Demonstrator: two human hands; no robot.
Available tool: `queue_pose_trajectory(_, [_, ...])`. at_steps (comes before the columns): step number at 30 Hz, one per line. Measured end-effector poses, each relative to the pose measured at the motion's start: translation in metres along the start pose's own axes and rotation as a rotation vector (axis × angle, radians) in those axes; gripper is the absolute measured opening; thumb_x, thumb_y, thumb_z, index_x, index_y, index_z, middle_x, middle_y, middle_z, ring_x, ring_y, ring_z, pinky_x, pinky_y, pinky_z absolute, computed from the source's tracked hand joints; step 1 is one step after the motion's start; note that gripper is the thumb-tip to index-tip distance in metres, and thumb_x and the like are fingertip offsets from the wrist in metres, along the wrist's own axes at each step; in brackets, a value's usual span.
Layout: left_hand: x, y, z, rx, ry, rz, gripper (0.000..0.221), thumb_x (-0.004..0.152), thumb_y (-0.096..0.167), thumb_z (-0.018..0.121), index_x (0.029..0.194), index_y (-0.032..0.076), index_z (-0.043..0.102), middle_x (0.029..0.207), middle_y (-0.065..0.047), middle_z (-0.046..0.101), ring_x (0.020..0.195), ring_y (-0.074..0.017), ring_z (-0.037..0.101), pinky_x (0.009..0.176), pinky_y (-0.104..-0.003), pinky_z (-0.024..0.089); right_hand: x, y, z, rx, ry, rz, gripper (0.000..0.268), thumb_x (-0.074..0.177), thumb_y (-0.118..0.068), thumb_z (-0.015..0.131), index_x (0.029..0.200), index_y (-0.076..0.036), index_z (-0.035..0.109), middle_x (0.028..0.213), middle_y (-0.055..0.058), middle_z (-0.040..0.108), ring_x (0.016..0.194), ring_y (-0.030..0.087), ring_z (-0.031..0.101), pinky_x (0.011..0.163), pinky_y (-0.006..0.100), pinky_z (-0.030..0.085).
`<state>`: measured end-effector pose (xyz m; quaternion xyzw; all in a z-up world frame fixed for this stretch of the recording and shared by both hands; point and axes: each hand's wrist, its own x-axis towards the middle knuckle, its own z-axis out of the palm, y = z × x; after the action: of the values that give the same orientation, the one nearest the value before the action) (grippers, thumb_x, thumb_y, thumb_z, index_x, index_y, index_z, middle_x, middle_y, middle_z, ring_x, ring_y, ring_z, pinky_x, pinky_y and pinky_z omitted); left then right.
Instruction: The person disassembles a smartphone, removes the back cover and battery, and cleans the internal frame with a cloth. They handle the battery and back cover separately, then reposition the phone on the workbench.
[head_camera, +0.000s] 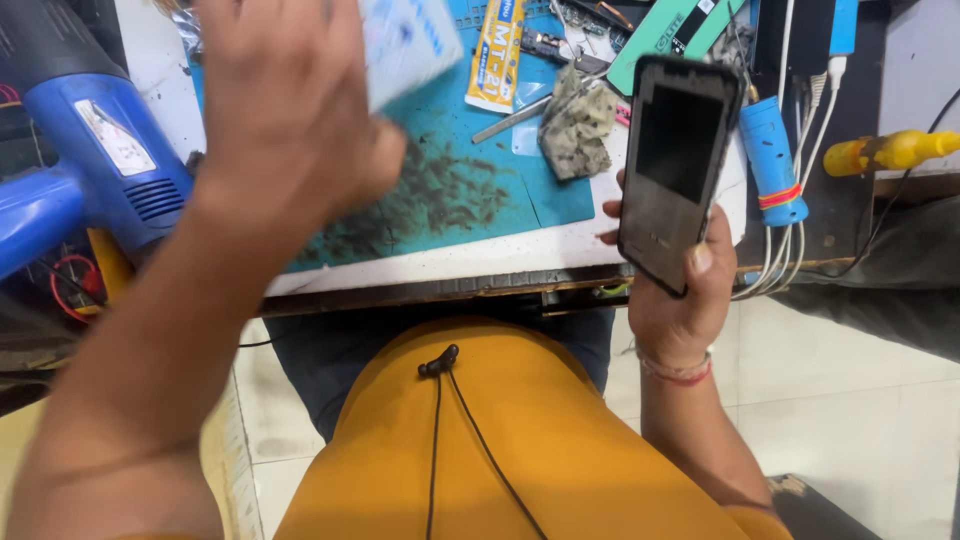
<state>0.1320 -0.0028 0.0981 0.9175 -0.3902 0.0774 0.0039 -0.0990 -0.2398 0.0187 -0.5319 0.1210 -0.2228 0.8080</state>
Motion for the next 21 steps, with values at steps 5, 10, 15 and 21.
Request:
queue_pose_trajectory(5, [-0.06, 0.02, 0.019, -0.347, -0.166, -0.027, 0.105, 0.071, 0.03, 0.076, 0.154, -0.012, 0.028, 0.138, -0.026, 0.053, 0.133, -0.0361, 0.049, 0.123, -0.062, 0.011, 0.025, 0.007, 0.015, -0.298, -0.221, -0.132, 0.054, 0.098, -0.03, 0.067, 0.139, 0.002, 0.052, 0.138, 0.028, 0.061, 0.124, 0.038, 0.065, 0.105, 0.046, 0.055])
queue_pose_trajectory(10, [-0.099, 0.018, 0.056, -0.566, -0.03, -0.009, 0.127, 0.068, 0.036, 0.082, 0.157, -0.011, 0.005, 0.163, -0.034, 0.027, 0.154, -0.0439, 0.024, 0.123, -0.062, 0.001, 0.061, 0.013, 0.051, -1.024, -0.762, -0.542, 0.045, 0.084, -0.023, 0.073, 0.123, -0.004, 0.063, 0.143, 0.025, 0.06, 0.127, 0.039, 0.061, 0.111, 0.047, 0.049])
queue_pose_trajectory(15, [-0.124, 0.02, 0.067, -0.617, 0.076, -0.095, 0.126, 0.075, 0.044, 0.087, 0.161, 0.0, 0.007, 0.165, -0.027, 0.028, 0.157, -0.0405, 0.024, 0.127, -0.06, 0.003, 0.052, 0.048, 0.028, -1.054, -0.654, -0.66, 0.051, 0.085, -0.017, 0.084, 0.129, -0.007, 0.061, 0.151, 0.02, 0.054, 0.144, 0.037, 0.049, 0.121, 0.045, 0.036])
queue_pose_trajectory(21, [-0.121, 0.022, 0.087, -0.64, 0.08, -0.104, 0.124, 0.072, 0.051, 0.089, 0.16, -0.001, 0.018, 0.161, -0.024, 0.035, 0.153, -0.0384, 0.031, 0.127, -0.062, 0.005, 0.052, 0.058, -0.15, -1.013, 0.633, -0.566, 0.073, 0.112, -0.007, 0.075, 0.163, -0.004, 0.024, 0.168, 0.016, 0.035, 0.157, 0.028, 0.036, 0.133, 0.043, 0.029])
